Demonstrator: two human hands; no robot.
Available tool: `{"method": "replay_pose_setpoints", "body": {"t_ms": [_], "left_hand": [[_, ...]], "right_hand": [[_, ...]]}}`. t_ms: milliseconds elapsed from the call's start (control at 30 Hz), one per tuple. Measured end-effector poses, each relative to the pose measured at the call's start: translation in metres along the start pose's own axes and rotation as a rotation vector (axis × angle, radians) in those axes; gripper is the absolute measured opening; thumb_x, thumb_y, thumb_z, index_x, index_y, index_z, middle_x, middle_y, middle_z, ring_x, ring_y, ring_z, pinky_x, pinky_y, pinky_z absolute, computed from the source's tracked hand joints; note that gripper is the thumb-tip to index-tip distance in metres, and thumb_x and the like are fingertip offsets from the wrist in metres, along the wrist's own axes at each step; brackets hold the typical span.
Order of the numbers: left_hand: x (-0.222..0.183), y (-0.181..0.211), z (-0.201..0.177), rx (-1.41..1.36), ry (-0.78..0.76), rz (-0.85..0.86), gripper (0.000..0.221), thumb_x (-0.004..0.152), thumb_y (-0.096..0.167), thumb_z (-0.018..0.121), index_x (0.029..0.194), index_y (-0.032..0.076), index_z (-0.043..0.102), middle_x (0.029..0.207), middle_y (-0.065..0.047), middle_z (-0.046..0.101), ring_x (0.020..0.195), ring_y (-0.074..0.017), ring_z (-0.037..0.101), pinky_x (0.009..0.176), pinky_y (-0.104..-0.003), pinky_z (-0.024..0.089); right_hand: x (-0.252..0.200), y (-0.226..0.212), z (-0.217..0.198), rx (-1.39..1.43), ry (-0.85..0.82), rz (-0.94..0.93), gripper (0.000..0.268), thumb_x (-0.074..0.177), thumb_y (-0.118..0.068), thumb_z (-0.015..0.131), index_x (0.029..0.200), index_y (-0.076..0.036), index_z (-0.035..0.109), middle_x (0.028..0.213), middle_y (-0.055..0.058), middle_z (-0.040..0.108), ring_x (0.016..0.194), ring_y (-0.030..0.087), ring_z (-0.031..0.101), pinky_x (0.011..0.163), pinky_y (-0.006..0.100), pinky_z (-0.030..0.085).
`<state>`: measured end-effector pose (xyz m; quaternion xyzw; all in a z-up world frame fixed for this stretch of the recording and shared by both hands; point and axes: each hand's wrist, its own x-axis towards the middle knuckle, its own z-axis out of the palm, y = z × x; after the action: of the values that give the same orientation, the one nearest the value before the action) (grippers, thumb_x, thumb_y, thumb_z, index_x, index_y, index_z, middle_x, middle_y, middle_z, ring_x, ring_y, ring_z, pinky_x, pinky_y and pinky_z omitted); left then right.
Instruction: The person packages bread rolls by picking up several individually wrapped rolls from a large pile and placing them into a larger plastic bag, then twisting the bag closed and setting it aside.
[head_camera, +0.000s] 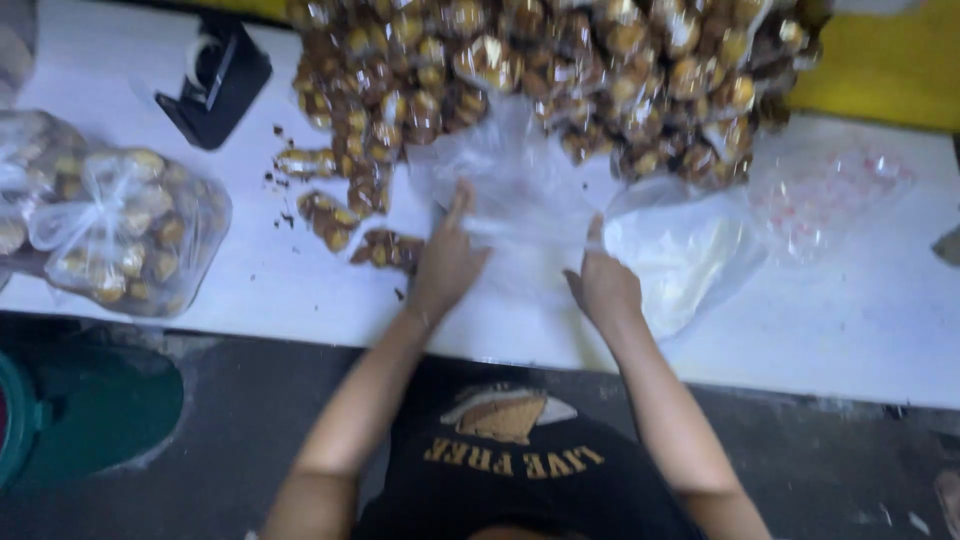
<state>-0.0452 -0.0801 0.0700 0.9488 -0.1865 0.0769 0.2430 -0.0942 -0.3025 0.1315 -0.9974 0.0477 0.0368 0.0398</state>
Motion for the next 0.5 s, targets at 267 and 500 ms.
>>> {"method": "replay_pose_setpoints", "body": {"t_ms": [267, 500], "left_hand": [[-0.029, -0.005, 0.081, 0.068, -0.109, -0.164, 0.041, 0.089, 0.003, 0.063, 0.129, 0.01, 0.067, 0.158, 0.003, 0.044, 0.144, -0.0367, 0.036, 0.114, -0.068, 0.028], [-0.113, 0.025, 0.092, -0.881, -0.068, -0.053, 0.019, 0.081, -0.003, 0.065, 0.096, 0.007, 0.061, 0.104, -0.015, 0.065, 0.101, -0.0336, 0.063, 0.093, -0.04, 0.042]], "right_hand": [[0.022, 0.058, 0.143, 0.082, 0.103, -0.013, 0.039, 0.095, -0.036, 0.072, 0.124, -0.01, 0.074, 0.091, 0.021, 0.077, 0.086, 0.042, 0.075, 0.073, 0.058, 0.058], [0.101, 0.026, 0.139, 0.189, 0.343, -0.314, 0.053, 0.096, -0.004, 0.061, 0.148, -0.01, 0.054, 0.102, 0.018, 0.071, 0.105, 0.036, 0.066, 0.101, 0.059, 0.036]]}}
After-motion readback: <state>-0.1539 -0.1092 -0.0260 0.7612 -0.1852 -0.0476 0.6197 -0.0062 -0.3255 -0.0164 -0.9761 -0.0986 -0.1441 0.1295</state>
